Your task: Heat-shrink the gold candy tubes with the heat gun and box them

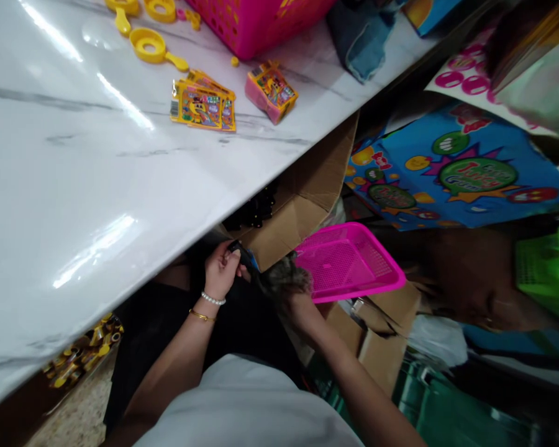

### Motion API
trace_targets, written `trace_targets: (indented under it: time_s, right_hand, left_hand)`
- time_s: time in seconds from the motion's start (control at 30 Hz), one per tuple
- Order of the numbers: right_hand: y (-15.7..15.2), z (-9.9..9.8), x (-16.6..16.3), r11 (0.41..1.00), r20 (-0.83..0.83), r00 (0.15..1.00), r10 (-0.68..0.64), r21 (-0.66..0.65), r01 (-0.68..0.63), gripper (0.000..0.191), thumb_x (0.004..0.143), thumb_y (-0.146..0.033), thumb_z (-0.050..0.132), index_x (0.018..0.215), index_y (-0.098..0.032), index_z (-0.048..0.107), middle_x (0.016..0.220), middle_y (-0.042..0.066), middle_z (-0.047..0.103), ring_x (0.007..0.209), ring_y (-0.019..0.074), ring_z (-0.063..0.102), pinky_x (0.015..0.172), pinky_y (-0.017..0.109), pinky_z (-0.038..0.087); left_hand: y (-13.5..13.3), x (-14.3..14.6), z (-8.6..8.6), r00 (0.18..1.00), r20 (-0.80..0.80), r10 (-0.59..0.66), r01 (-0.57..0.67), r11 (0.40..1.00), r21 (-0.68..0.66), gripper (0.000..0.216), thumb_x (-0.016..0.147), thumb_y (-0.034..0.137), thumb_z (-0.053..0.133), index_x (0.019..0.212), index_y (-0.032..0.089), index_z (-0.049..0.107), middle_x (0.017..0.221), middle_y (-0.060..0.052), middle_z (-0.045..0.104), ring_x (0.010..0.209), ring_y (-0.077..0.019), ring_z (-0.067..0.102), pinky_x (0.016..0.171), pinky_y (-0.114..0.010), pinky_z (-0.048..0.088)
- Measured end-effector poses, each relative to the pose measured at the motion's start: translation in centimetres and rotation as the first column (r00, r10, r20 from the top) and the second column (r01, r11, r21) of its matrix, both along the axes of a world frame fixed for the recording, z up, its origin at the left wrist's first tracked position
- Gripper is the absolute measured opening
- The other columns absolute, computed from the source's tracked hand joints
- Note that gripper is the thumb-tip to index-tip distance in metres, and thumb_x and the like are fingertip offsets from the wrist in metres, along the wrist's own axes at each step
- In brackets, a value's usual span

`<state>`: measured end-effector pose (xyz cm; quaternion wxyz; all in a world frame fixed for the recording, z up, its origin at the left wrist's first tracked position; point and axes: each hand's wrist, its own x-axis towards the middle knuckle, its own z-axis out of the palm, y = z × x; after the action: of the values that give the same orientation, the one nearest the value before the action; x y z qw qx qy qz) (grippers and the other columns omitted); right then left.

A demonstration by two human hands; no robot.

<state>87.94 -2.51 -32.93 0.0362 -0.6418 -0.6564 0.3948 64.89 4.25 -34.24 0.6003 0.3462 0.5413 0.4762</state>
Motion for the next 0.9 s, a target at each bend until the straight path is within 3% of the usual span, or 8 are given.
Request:
trace_targets:
  time_s: [0.07, 0.13, 0.27, 0.37, 0.57, 0.67, 0.8, 0.9]
  right_hand:
    - [-0.1, 0.8, -0.9, 0.986, -0.077, 0.988, -0.134, 0.094, 0.141, 0.026, 0.085, -0.027, 0.063, 0.108, -0.02, 0.074, 0.117, 0.013, 0.071, 0.115, 0.0283, 0.064, 0.104, 0.047, 0.047]
    - [0.7, 1.4, -3.2, 0.938, -0.318, 0.907, -0.277, 0.113, 0.326, 0.042, 0.089, -0.034, 0.062, 0.129, -0.024, 0.064, 0.125, 0.011, 0.068, 0.11, 0.024, 0.067, 0.098, 0.043, 0.052]
    - [3.3, 1.6, -7.6, 0.927, -0.62, 0.735, -0.275, 0.032, 0.374, 0.067, 0.087, -0.039, 0.068, 0.149, -0.03, 0.045, 0.126, 0.007, 0.066, 0.097, 0.0181, 0.07, 0.089, 0.035, 0.057]
    - [4.8, 1.7, -8.4, 0.941, -0.54, 0.829, -0.147, 0.182, 0.286, 0.077, 0.084, -0.038, 0.073, 0.153, -0.03, 0.039, 0.126, 0.006, 0.066, 0.107, 0.0198, 0.066, 0.098, 0.037, 0.053]
    - [5.7, 2.9, -7.3, 0.943, -0.416, 0.907, 0.06, 0.322, 0.086, 0.049, 0.092, -0.034, 0.063, 0.14, -0.03, 0.057, 0.127, 0.005, 0.068, 0.117, 0.0196, 0.064, 0.104, 0.037, 0.049]
    - [5.4, 3.6, -7.4, 0.943, -0.373, 0.925, 0.071, 0.328, 0.059, 0.047, 0.088, -0.035, 0.068, 0.134, -0.027, 0.062, 0.128, 0.008, 0.066, 0.123, 0.022, 0.061, 0.108, 0.04, 0.046]
    - [5.4, 4.4, -8.7, 0.94, -0.247, 0.969, 0.024, 0.337, 0.063, 0.041, 0.085, -0.037, 0.07, 0.123, -0.022, 0.065, 0.114, 0.009, 0.072, 0.11, 0.0251, 0.067, 0.114, 0.05, 0.038]
    - [7.9, 3.8, -10.0, 0.941, -0.233, 0.96, -0.156, 0.262, 0.216, 0.043, 0.089, -0.043, 0.065, 0.127, -0.023, 0.061, 0.103, 0.005, 0.073, 0.097, 0.0205, 0.069, 0.101, 0.04, 0.05]
  left_hand:
    - [-0.1, 0.1, 0.6, 0.997, 0.056, -0.053, 0.051, 0.998, 0.035, 0.049, 0.088, 0.049, 0.058, 0.126, 0.017, 0.059, 0.064, 0.003, 0.059, 0.053, -0.0126, 0.062, 0.047, -0.022, 0.049]
    - [-0.3, 0.2, 1.2, 0.995, 0.049, -0.088, 0.085, 0.994, 0.063, 0.055, 0.089, 0.049, 0.059, 0.135, 0.02, 0.055, 0.068, 0.001, 0.061, 0.056, -0.0134, 0.063, 0.049, -0.023, 0.05]
    - [-0.2, -0.1, 1.9, 0.981, -0.053, -0.187, 0.191, 0.978, 0.088, 0.041, 0.094, 0.046, 0.051, 0.121, 0.02, 0.068, 0.069, -0.001, 0.063, 0.049, -0.0107, 0.055, 0.046, -0.023, 0.045]
    - [0.0, -0.4, 1.9, 0.95, -0.174, -0.261, 0.289, 0.943, 0.162, 0.033, 0.093, 0.04, 0.052, 0.109, 0.02, 0.073, 0.072, -0.001, 0.065, 0.051, -0.0099, 0.052, 0.048, -0.022, 0.041]
    - [0.3, -0.5, 1.8, 0.873, -0.36, -0.328, 0.403, 0.902, 0.156, 0.025, 0.084, 0.035, 0.061, 0.096, 0.016, 0.073, 0.056, 0.005, 0.048, 0.049, -0.0076, 0.038, 0.047, -0.021, 0.028]
    - [0.4, -0.6, 1.6, 0.888, -0.282, -0.364, 0.408, 0.906, 0.115, 0.047, 0.082, 0.034, 0.064, 0.126, 0.016, 0.065, 0.057, 0.008, 0.046, 0.049, -0.007, 0.038, 0.046, -0.019, 0.027]
    - [0.1, -0.8, 1.4, 0.937, -0.04, -0.347, 0.349, 0.935, 0.067, 0.087, 0.085, 0.037, 0.064, 0.159, 0.018, 0.022, 0.053, 0.013, 0.043, 0.043, -0.0069, 0.041, 0.045, -0.018, 0.034]
    - [-0.4, -0.7, 1.5, 0.972, 0.077, -0.221, 0.214, 0.973, 0.085, 0.072, 0.091, 0.043, 0.058, 0.154, 0.018, 0.033, 0.058, 0.008, 0.055, 0.048, -0.0077, 0.05, 0.048, -0.018, 0.04]
